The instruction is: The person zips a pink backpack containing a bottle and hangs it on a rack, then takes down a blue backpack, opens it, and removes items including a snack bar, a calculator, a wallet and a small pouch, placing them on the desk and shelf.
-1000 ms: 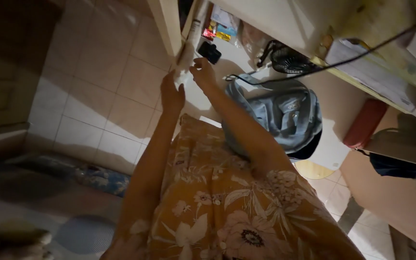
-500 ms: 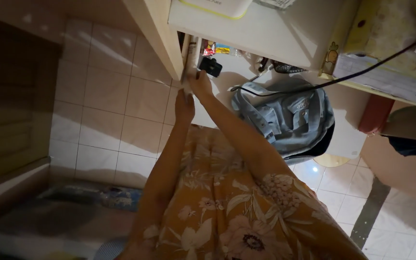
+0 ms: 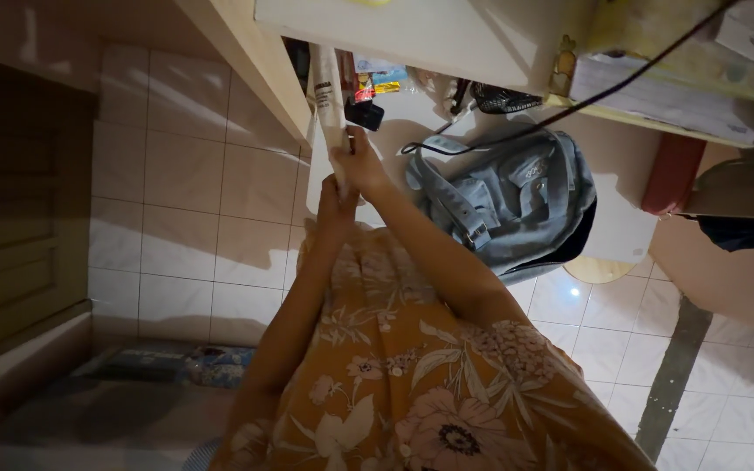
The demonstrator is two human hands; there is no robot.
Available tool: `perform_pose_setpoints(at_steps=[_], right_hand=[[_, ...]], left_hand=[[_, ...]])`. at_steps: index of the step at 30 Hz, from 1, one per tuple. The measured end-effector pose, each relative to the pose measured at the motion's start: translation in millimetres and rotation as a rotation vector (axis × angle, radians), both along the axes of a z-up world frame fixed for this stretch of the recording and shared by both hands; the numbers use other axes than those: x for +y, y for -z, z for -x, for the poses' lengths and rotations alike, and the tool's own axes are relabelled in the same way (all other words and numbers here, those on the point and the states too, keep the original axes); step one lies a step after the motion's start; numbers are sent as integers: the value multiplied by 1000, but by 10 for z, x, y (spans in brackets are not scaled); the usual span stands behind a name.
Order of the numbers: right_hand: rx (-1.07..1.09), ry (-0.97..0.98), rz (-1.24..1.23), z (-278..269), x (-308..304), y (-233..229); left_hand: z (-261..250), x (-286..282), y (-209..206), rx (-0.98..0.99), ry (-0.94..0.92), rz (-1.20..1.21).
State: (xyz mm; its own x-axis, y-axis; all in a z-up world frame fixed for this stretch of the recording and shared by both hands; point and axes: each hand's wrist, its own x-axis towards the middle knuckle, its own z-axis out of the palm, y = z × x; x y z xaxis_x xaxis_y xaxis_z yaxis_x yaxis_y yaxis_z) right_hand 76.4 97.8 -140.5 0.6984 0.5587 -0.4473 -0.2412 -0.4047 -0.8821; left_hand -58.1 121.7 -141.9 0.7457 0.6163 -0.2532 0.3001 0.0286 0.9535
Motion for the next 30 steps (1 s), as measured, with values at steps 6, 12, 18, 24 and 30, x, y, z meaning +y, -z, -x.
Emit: perform_pose_setpoints(at_steps=[6, 12, 18, 24, 30], right_hand=[[-186, 43, -121, 92, -299, -186], [-241, -89, 152, 399, -1449, -864], [-242, -385, 4, 252, -3047, -1646], [196, 6, 364, 404, -4512, -2230], [160, 422, 586, 735, -5143, -2380]], left_hand=[[110, -91, 36, -42, -17, -27], [354, -191, -274, -150, -44, -56], [458, -607, -754, -227, 202, -39], [54, -1480, -1065, -407, 711, -423], [-445, -2562, -797, -340, 902, -794]])
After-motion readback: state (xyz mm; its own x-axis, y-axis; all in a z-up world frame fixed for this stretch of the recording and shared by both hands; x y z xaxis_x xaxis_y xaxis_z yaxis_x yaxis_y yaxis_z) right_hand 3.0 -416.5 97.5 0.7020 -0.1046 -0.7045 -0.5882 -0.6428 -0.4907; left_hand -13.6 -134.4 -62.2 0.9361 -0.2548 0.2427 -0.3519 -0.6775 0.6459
